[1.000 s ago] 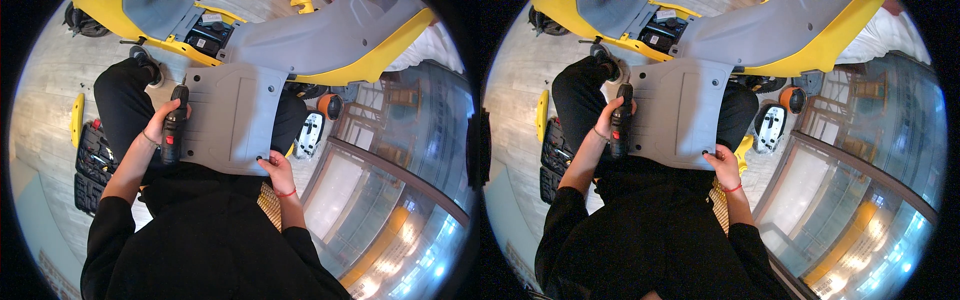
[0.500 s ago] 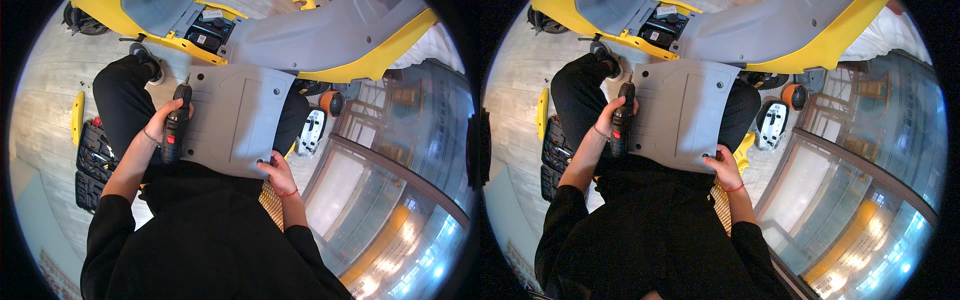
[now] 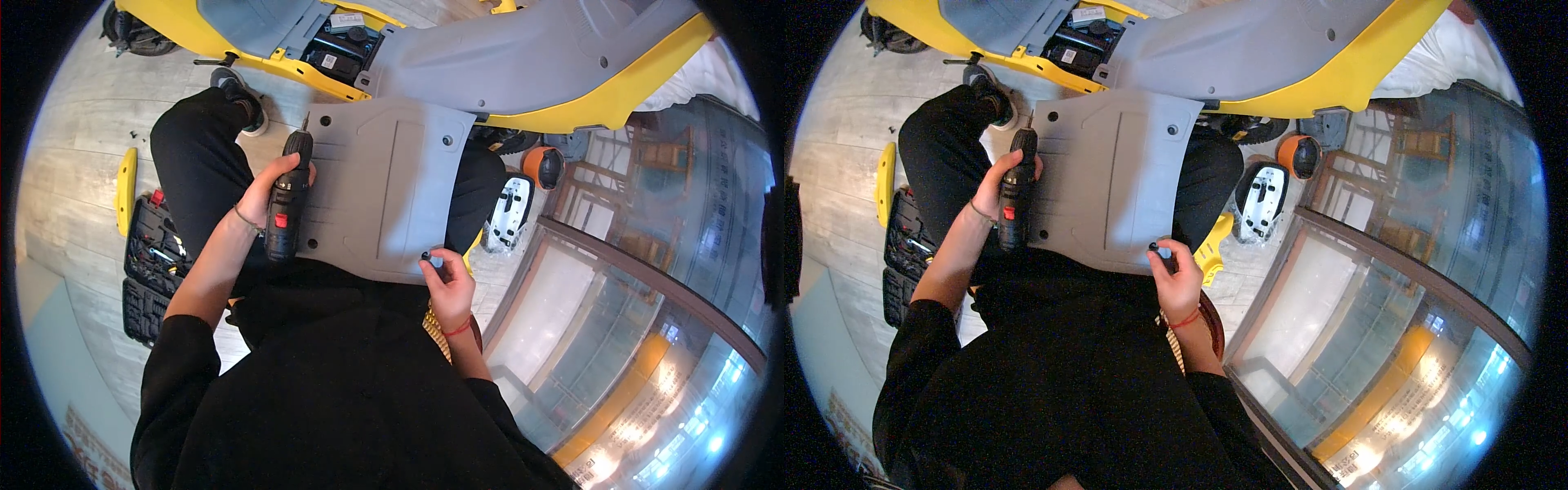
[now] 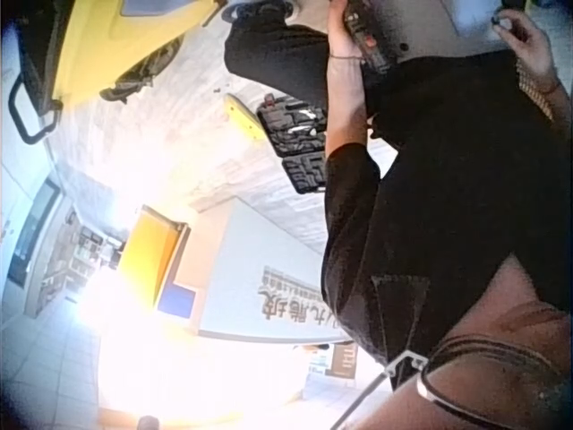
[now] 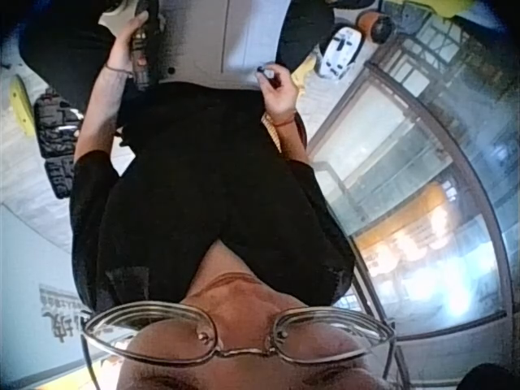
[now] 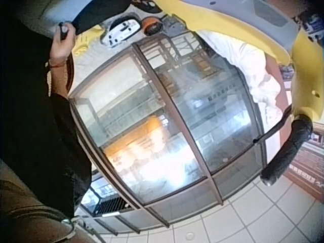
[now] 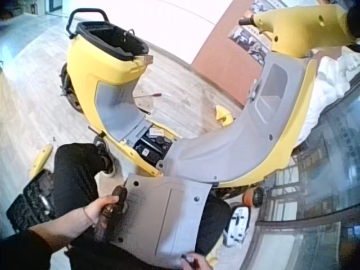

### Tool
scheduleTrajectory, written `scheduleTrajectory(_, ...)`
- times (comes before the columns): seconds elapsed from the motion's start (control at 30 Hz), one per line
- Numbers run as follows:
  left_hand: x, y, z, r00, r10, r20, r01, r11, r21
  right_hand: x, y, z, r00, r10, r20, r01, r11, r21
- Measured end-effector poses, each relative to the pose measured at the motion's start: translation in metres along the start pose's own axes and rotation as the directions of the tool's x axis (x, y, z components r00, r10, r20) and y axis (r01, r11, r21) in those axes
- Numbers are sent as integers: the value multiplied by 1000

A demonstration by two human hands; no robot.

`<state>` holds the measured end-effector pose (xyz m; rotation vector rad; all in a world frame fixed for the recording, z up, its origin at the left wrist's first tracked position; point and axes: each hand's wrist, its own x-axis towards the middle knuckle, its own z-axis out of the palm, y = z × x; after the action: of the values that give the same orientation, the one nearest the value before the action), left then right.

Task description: The recorder is removing and reinstalling plastic fairing panels on a yellow electric scooter using an electric drill.

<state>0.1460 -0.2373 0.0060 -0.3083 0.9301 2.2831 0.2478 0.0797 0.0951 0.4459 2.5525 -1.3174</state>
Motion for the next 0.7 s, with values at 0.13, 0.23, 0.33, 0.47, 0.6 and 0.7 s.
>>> scheduleTrajectory(0.13, 1, -3, 2, 1000, -4, -12, 3, 1000, -23, -2, 6, 8, 999, 39, -35, -40, 999, -22)
scheduleTrajectory(0.23, 0, -4, 2, 999, 25, -41, -25, 1000, -14, 1, 8, 10, 995, -40, -86, 57, 978, 201)
scheduleTrajectory(0.33, -1, -1, 1, 999, 50, 11, -50, 999, 7, 7, 5, 2, 990, 142, 3, -125, 864, 487)
scheduleTrajectory(0.47, -2, -1, 2, 1000, 18, 7, -18, 1000, -19, 13, -2, -13, 943, 251, 217, -324, 838, 439)
scheduleTrajectory(0.6, -2, -4, 1, 999, 37, -7, -37, 999, -34, 15, -6, -16, 899, 283, 334, -405, 826, 391)
scheduleTrajectory(0.7, -1, -4, -1, 1000, 25, 0, -25, 999, -45, 15, -7, -15, 923, 246, 296, -356, 838, 413)
